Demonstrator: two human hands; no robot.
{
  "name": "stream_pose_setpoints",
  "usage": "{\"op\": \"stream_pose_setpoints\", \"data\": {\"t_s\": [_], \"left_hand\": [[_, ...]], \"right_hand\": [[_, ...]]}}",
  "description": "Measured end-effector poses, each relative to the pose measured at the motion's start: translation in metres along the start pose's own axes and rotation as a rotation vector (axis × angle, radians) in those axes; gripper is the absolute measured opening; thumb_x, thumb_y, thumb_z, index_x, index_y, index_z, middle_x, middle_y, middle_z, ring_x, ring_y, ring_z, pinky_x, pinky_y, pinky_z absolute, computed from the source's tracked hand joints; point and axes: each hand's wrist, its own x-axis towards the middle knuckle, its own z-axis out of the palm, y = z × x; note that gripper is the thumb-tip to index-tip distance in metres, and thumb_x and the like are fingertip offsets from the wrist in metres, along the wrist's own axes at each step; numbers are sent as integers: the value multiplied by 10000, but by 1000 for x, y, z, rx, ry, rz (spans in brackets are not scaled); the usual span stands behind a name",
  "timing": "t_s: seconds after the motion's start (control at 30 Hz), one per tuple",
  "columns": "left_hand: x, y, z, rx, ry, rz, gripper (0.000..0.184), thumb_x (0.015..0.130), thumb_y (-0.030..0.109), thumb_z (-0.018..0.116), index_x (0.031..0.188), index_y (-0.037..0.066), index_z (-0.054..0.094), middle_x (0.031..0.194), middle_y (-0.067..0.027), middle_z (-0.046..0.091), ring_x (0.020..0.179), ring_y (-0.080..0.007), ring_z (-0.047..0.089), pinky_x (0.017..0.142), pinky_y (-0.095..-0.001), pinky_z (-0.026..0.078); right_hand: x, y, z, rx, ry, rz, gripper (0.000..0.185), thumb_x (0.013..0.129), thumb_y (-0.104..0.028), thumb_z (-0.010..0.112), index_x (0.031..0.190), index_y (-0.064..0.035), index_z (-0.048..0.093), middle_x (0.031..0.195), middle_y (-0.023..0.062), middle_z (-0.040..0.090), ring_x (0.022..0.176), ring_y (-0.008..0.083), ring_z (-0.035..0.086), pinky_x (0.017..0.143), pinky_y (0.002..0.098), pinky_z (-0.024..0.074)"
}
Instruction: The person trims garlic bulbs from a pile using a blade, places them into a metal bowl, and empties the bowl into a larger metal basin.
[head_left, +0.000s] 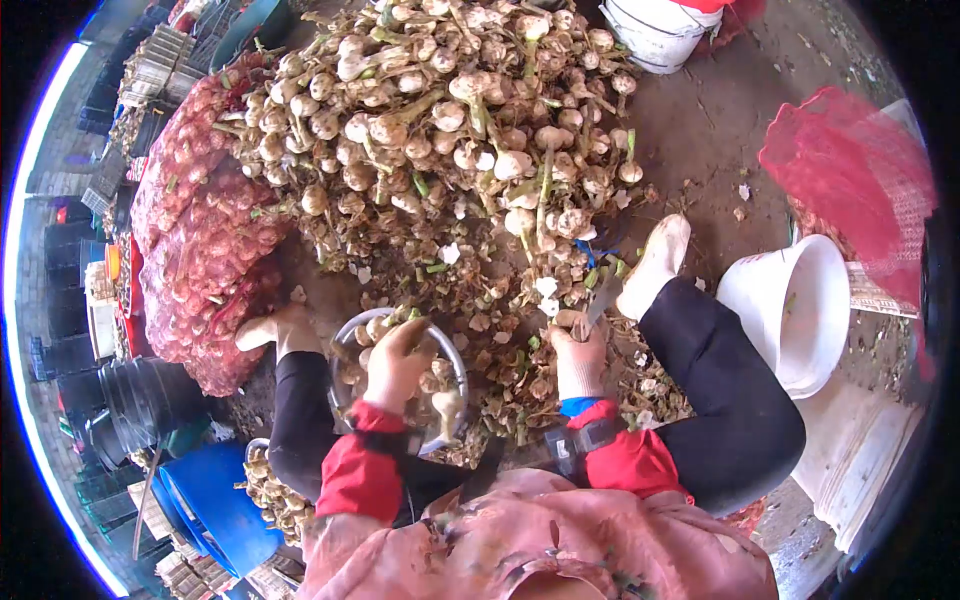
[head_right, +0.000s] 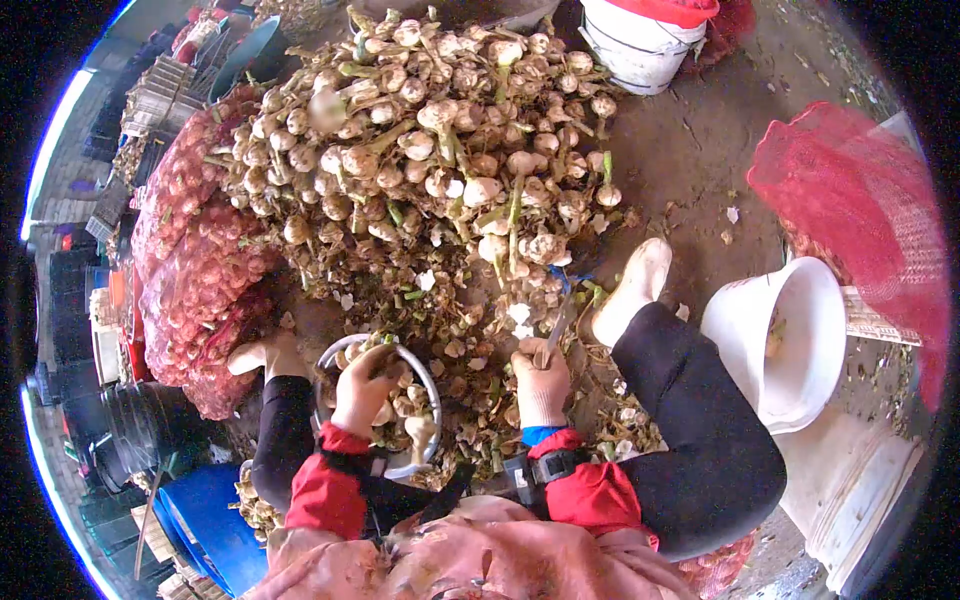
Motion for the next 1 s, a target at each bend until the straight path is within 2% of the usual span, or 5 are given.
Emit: {"op": "stream_pose_setpoints", "data": {"t_s": [0.27, 0.53, 0.67, 0.83, 1.0], "left_hand": [[120, -20, 160, 700, -351, 139, 319, 789, 226, 654, 1088, 116, 638, 988, -137, 681, 934, -339, 667, 792, -441, 533], [90, 90, 101, -1083, -270, -313, 341, 874, 168, 726, 1153, 4, 619, 977, -46, 687, 858, -119, 643, 751, -261, 516], [52, 214, 86, -1188, -754, 82, 626, 851, 181, 735, 1382, -6, 460, 1213, -64, 623, 1062, -163, 596, 939, -308, 470], [60, 155, 99, 41, -421, 629, 657, 720, 373, 790, 1257, 58, 580, 1124, -183, 660, 1098, -352, 606, 926, -432, 482], [-14, 44, 99, 1067, -765, 274, 692, 698, 384, 732, 1309, 145, 514, 998, -163, 678, 1084, -376, 597, 1111, -686, 115]], "right_hand": [[6, -47, -18, 111, 38, 437, 181, 781, -28, 737, 951, -40, 673, 846, 25, 678, 752, 116, 612, 699, 262, 491], [10, -31, -30, 331, 121, 481, 201, 805, 13, 666, 998, -33, 633, 751, 40, 605, 462, 141, 507, 425, 280, 408], [12, 9, -35, 459, 234, 402, 249, 783, -13, 674, 1022, -45, 611, 714, 59, 592, 432, 164, 512, 358, 301, 403], [10, -1, -47, 550, 218, 474, 200, 768, -72, 697, 960, -64, 642, 792, 66, 646, 392, 170, 488, 384, 327, 399], [6, -10, -46, 215, 131, 387, 272, 828, -160, 649, 1075, -52, 612, 814, 75, 629, 414, 175, 531, 396, 313, 430]]}}
